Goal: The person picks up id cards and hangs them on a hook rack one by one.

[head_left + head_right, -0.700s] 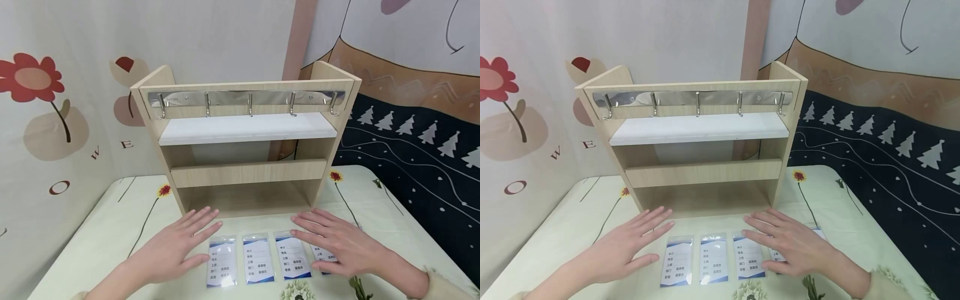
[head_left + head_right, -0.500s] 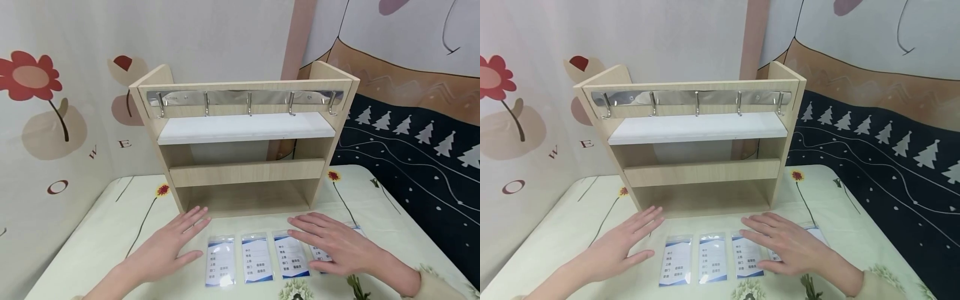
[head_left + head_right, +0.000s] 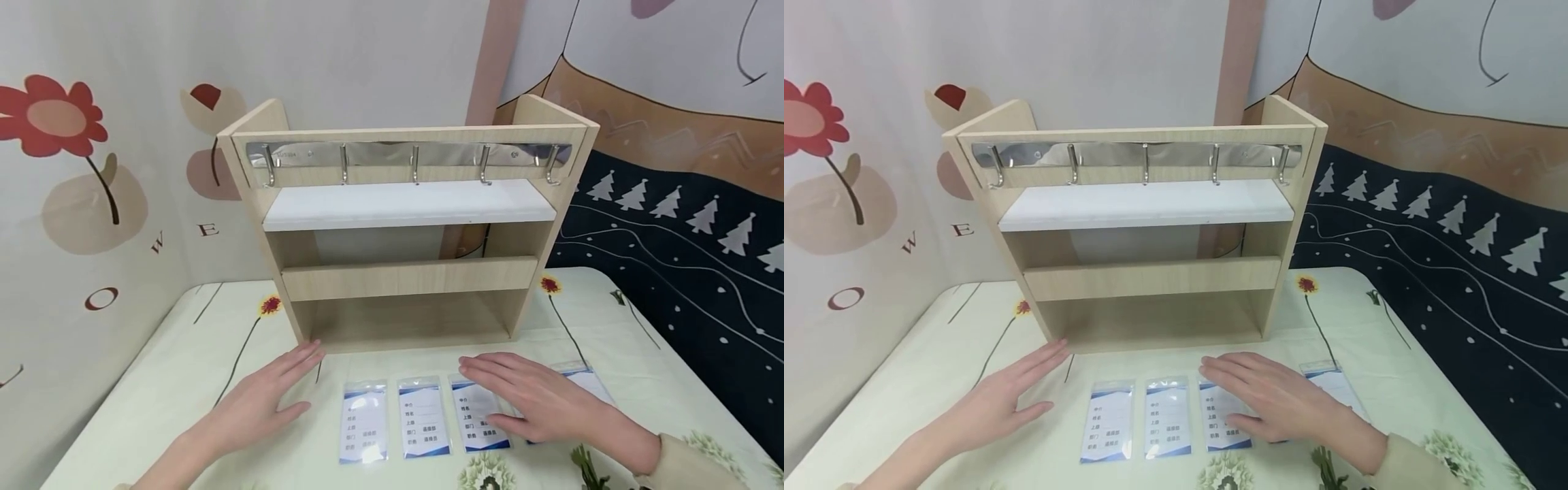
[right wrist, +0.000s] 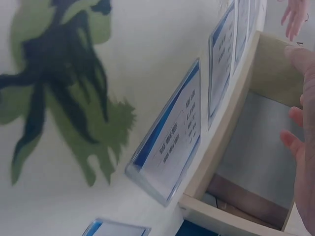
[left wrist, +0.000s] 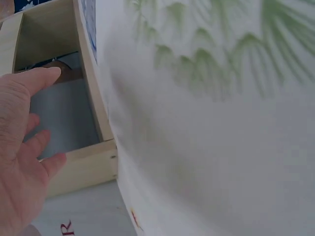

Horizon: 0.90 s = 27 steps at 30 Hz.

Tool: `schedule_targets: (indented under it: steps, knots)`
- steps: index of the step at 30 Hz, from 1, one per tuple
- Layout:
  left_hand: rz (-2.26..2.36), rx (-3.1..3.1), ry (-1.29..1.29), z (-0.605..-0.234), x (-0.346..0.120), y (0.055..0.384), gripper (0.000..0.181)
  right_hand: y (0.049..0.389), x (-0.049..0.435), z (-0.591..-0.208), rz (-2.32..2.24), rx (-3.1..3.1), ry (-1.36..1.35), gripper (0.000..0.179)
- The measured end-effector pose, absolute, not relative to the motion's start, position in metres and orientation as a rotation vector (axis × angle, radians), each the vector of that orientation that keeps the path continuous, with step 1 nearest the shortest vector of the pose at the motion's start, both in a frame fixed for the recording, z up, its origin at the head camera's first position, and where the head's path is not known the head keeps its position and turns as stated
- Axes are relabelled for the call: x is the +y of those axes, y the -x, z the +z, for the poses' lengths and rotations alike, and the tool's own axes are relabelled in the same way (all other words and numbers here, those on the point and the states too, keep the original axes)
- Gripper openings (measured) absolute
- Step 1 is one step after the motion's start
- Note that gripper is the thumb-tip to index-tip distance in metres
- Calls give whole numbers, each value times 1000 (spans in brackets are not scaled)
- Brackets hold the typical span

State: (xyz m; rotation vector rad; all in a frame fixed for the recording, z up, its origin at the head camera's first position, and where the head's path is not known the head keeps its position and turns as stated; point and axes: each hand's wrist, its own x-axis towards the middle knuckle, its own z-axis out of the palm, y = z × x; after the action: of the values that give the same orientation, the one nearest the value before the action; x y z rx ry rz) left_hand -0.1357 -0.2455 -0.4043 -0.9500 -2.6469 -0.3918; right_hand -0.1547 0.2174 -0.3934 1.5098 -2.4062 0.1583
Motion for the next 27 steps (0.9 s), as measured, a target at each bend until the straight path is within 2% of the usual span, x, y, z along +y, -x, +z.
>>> schedule_targets:
  steps: [14, 27]
  knots:
    - [-1514, -2570, 451, -421, -263, 149, 59, 155, 183, -409, 404, -2545, -1510, 74]
    - [-1833, -2481, -74, -430, -256, 166, 60, 163, 142, -413, 574, -2755, -1466, 70]
